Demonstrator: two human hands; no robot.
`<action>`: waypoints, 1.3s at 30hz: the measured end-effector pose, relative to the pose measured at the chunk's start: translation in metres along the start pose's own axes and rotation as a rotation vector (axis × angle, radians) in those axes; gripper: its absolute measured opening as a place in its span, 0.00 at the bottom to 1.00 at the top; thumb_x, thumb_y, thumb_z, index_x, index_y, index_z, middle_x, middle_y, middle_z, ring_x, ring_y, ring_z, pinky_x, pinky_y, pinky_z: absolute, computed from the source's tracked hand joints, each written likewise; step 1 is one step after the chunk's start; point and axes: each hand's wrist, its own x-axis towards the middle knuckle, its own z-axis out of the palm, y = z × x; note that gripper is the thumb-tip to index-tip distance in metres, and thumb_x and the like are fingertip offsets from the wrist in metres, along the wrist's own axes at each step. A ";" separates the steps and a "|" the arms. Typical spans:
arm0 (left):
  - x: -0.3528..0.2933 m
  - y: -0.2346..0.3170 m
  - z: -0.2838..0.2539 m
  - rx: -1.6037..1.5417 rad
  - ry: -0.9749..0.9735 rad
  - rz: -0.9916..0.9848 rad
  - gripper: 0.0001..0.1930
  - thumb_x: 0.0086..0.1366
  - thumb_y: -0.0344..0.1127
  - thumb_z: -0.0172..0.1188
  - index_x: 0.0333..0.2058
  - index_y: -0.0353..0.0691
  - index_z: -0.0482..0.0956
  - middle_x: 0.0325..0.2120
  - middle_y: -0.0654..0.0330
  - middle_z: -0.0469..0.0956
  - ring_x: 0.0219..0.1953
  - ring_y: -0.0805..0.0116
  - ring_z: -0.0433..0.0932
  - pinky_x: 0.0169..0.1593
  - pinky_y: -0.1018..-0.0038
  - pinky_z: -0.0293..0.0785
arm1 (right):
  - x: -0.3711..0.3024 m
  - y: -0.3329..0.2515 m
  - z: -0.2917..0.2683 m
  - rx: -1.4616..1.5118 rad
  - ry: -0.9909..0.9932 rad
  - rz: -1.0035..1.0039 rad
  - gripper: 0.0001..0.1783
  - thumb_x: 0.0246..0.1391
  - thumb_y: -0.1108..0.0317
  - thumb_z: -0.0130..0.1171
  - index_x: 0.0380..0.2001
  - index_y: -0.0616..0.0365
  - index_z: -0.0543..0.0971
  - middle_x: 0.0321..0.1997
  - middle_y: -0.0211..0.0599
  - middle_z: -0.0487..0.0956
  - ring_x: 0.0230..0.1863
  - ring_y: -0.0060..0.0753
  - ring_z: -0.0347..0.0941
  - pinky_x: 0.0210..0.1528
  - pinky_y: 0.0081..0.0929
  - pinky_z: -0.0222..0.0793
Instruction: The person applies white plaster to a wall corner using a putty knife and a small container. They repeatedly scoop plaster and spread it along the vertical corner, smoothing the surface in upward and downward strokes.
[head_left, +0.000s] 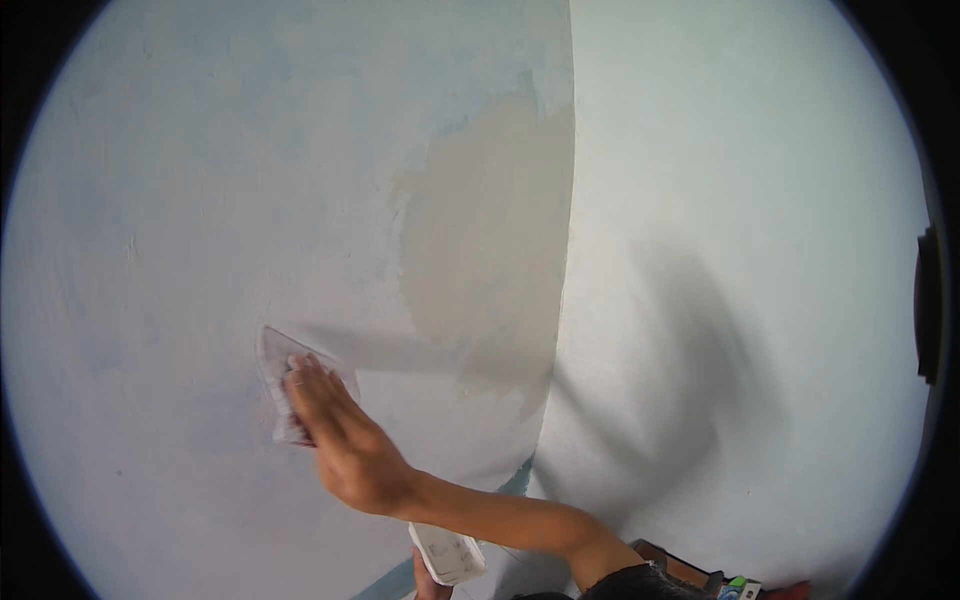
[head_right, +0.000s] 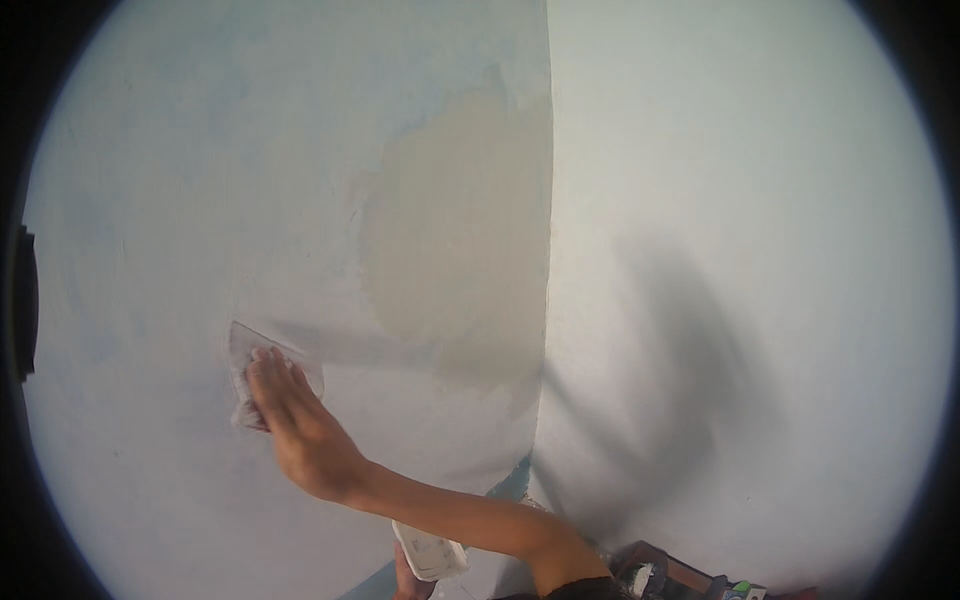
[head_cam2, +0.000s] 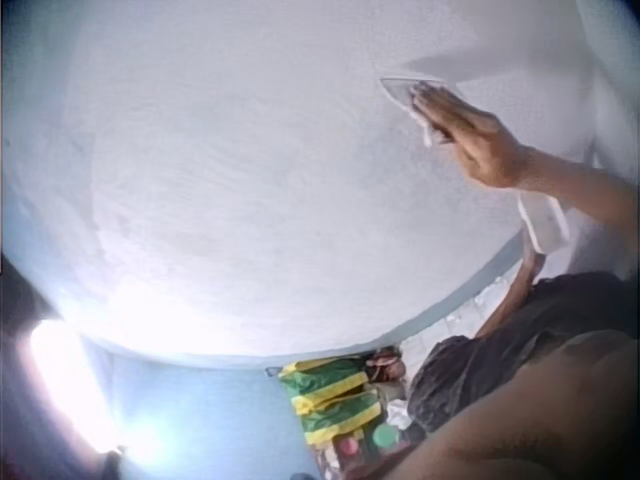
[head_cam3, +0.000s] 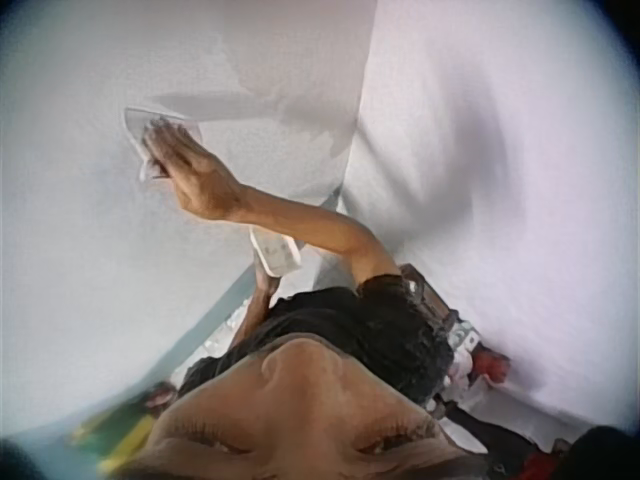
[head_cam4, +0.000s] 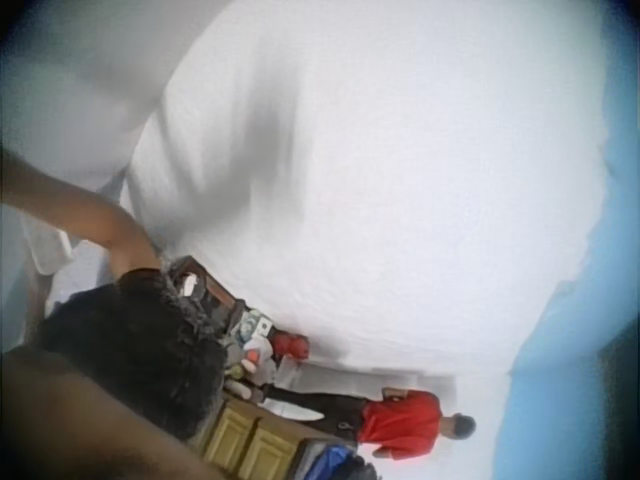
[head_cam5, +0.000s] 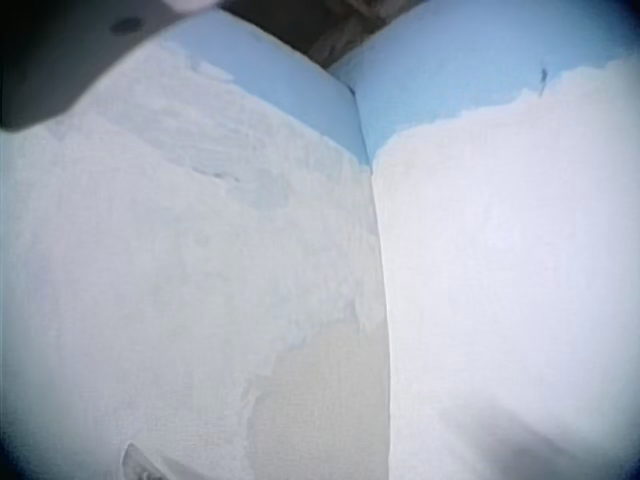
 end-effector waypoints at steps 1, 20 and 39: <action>-0.004 0.003 0.017 -0.015 0.020 -0.003 0.31 0.73 0.62 0.43 0.62 0.45 0.67 0.56 0.59 0.75 0.56 0.58 0.76 0.59 0.54 0.75 | -0.001 -0.004 -0.022 0.099 0.060 0.063 0.31 0.60 0.82 0.48 0.66 0.77 0.58 0.70 0.72 0.57 0.64 0.60 0.69 0.60 0.47 0.70; -0.017 0.012 0.037 -0.119 -0.092 0.023 0.30 0.73 0.61 0.39 0.62 0.47 0.68 0.57 0.58 0.74 0.59 0.54 0.74 0.62 0.50 0.69 | 0.137 0.084 -0.109 -0.378 0.306 0.057 0.38 0.47 0.81 0.52 0.66 0.76 0.60 0.60 0.67 0.72 0.64 0.67 0.66 0.66 0.51 0.61; -0.057 0.031 0.050 -0.281 -0.026 -0.030 0.25 0.70 0.52 0.43 0.56 0.45 0.74 0.52 0.58 0.78 0.55 0.52 0.77 0.60 0.47 0.71 | 0.180 0.127 -0.266 -0.635 0.617 0.415 0.16 0.49 0.79 0.48 0.41 0.69 0.78 0.35 0.63 0.79 0.40 0.63 0.77 0.44 0.48 0.71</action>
